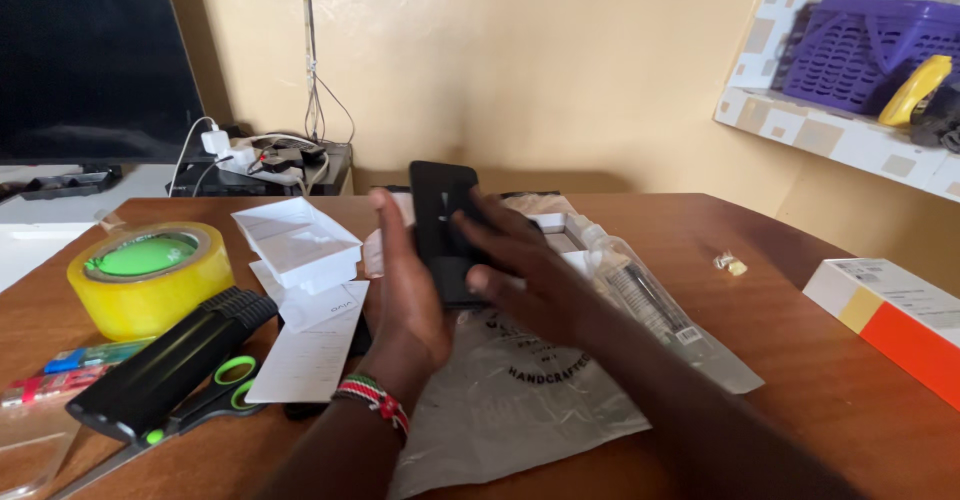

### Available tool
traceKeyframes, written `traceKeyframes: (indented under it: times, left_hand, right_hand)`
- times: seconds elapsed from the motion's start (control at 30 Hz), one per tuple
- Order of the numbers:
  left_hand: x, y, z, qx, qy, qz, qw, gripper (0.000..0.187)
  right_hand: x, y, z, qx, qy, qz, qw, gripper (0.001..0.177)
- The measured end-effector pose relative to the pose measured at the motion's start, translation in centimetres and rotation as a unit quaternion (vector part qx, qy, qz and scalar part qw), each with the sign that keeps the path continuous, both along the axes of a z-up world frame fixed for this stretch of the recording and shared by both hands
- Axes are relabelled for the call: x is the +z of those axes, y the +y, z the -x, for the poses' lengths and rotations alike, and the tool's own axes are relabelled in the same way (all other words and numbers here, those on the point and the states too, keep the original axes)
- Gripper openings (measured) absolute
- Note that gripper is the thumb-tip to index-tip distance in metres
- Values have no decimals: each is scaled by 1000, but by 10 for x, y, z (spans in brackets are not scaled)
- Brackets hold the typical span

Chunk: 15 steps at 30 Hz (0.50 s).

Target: The person cleans a black smartphone using a black cloth and a spray bottle. They wipe the back and sides of the phone, then spray liquid onto the device and continue wiping it down.

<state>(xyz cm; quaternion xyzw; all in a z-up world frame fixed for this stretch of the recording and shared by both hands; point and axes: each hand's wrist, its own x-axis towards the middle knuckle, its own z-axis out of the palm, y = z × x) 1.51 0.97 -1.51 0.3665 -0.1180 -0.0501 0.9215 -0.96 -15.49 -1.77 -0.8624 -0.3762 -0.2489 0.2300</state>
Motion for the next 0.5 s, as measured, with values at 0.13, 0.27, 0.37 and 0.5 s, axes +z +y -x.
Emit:
traceKeyframes:
  times: [0.13,0.27,0.37,0.5]
  left_hand:
    - [10,1,2,19,48,-15,999,85]
    - [5,-6,9,-12,31,37,999,67]
    - [13,-5,3,48,17,12,999,38]
    - [14,-3,5,159,1,-117,980,28]
  right_hand:
    - [20,11,10,94,58,-54,992,62]
    - [25,12,24,-29,-15,-109,994,53]
    - [29,4,15,-58,-18,-112,992,44]
    - [11,-21,5,-87,78,-187,975,28]
